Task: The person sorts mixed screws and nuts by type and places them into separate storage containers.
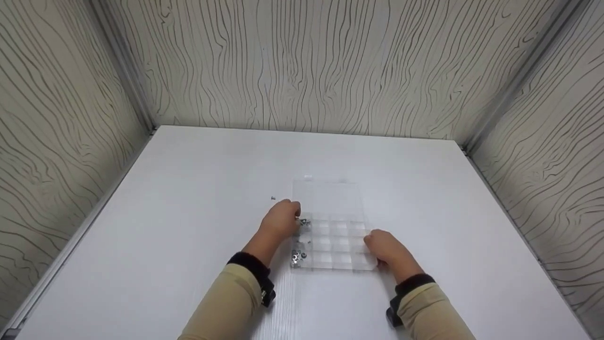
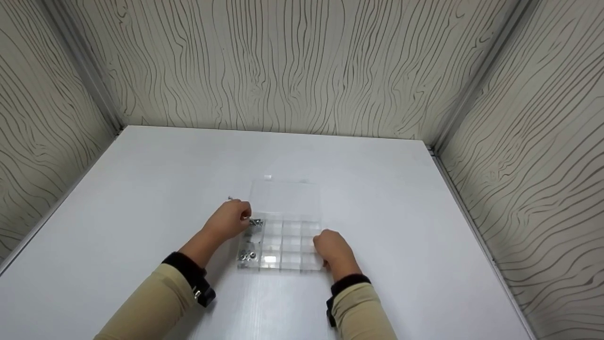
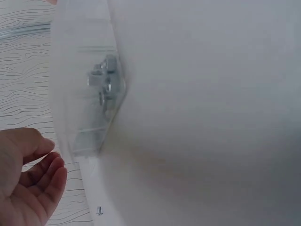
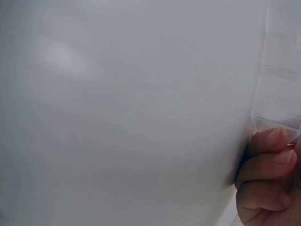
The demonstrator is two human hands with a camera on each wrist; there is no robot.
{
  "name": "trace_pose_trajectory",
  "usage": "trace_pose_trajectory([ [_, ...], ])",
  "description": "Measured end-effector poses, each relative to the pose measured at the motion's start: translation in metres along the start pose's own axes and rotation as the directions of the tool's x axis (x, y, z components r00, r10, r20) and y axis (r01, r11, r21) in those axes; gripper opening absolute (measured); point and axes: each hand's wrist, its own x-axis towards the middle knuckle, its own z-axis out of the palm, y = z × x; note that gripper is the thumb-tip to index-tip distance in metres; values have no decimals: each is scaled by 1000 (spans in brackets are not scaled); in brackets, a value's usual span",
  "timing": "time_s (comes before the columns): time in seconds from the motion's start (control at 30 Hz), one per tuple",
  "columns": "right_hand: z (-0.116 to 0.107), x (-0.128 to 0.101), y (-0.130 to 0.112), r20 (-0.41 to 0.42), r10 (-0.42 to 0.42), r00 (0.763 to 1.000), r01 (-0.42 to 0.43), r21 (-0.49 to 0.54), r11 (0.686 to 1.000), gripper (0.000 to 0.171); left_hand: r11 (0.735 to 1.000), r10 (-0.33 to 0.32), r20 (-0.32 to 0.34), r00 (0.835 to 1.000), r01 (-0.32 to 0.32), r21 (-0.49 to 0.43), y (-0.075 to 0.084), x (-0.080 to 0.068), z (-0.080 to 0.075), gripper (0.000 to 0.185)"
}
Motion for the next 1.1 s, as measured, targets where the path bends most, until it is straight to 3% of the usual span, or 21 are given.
trace_pose_trajectory([
  [0.1,-1,-1,0,-4,-8,1000,8,-4,1000,28,1000,-13,-11,1000,12,-13,-3,1,0,6],
  [0.23,-1,-1,0,-6,-8,1000,8,10,1000,27,997,-80,-57,995,81,8,-8,4,-2,15],
  [0.4,-2,-1,0,7,25,1000,-26,54,998,29,980,-174,-148,974,186,66,-20,8,-5,38],
  [0.53,-2,-1,0,6,31,1000,-31,56,998,30,968,-201,-173,964,223,116,-30,12,-6,46],
  [0.67,-3,0,1,5,23,1000,-23,46,999,30,967,-193,-130,973,211,140,-37,16,-7,47],
  [0.8,-2,0,1,-2,18,1000,-18,32,999,32,971,-163,-16,987,163,173,-39,20,-6,51],
  [0.93,-1,-1,0,-1,33,999,-33,31,999,34,967,-150,78,986,131,217,-38,23,-4,49],
  [1.1,0,-3,-3,2,40,999,-40,23,999,33,965,-167,89,982,145,216,-38,25,-2,37],
])
